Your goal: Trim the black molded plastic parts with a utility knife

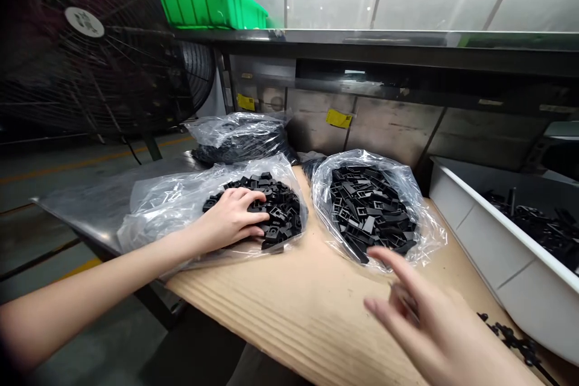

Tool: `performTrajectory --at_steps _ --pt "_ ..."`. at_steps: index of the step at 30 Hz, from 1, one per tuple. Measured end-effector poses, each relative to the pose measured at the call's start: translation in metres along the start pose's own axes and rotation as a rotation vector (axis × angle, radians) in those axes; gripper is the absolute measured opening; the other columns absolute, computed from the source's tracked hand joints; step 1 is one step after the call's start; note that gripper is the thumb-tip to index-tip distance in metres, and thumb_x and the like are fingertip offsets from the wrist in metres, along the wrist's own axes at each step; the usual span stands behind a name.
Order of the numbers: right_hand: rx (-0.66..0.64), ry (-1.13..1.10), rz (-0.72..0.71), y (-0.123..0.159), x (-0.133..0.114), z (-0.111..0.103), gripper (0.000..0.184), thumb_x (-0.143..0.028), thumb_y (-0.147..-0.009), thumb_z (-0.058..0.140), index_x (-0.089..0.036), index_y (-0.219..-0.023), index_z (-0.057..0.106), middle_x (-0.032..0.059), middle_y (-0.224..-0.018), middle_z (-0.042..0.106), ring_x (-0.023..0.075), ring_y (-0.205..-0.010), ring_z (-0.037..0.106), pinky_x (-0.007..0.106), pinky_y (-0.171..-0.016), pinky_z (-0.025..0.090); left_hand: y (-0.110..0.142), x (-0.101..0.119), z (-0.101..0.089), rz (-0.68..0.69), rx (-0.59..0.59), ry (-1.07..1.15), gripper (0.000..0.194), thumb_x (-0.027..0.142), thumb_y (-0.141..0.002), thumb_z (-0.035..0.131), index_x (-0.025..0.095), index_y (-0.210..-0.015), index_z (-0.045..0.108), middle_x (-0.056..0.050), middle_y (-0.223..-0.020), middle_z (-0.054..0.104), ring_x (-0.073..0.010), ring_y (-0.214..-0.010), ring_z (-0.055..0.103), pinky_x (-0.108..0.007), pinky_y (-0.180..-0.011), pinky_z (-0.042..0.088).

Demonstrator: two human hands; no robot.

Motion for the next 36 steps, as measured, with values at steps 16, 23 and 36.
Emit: performTrajectory --at_steps 16,23,36 --pt "-0.036 0.752 -0.587 -0.067 -0.089 0.101 0.029 -0.032 -0.087 0.05 -0.015 -0.11 0.054 0.0007 -0.075 0.063 0.0121 -0.061 0.061 0.026 -0.054 0.049 -0.028 -0.068 -0.046 -0.745 -0.018 -0.041 0.025 0.025 -0.086 0.053 0.015 -0.108 0.054 -0.007 -0.107 0.058 -0.0199 -0.089 0.06 -0.038 -0.074 0.05" --pt "0.01 0.778 -0.751 -0.063 -0.089 0.112 0.037 -0.009 -0.085 0.045 -0.018 -0.12 0.046 0.0015 -0.075 0.059 0.0138 -0.06 0.058 0.024 -0.048 0.038 -0.012 -0.072 -0.073 -0.815 0.411 -0.026 0.017 0.025 -0.087 0.049 0.015 -0.093 0.062 -0.005 -0.095 0.065 -0.019 -0.086 0.061 -0.035 -0.076 0.049" --pt "-0.075 0.505 -0.636 -0.085 -0.124 0.102 0.019 -0.026 -0.086 0.047 -0.019 -0.102 0.054 0.0003 -0.083 0.063 0.0141 -0.069 0.061 0.024 -0.054 0.041 0.062 0.027 -0.103 -0.579 1.094 0.006 0.029 0.012 -0.077 0.057 0.03 -0.099 0.064 0.001 -0.092 0.061 -0.0209 -0.089 0.056 -0.035 -0.082 0.044"
Point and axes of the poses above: each hand's wrist, its own y-axis away from the middle knuckle, its own z-axis out of the palm, x = y × z, the point moved 1 cm from there along -y, towards the middle knuckle
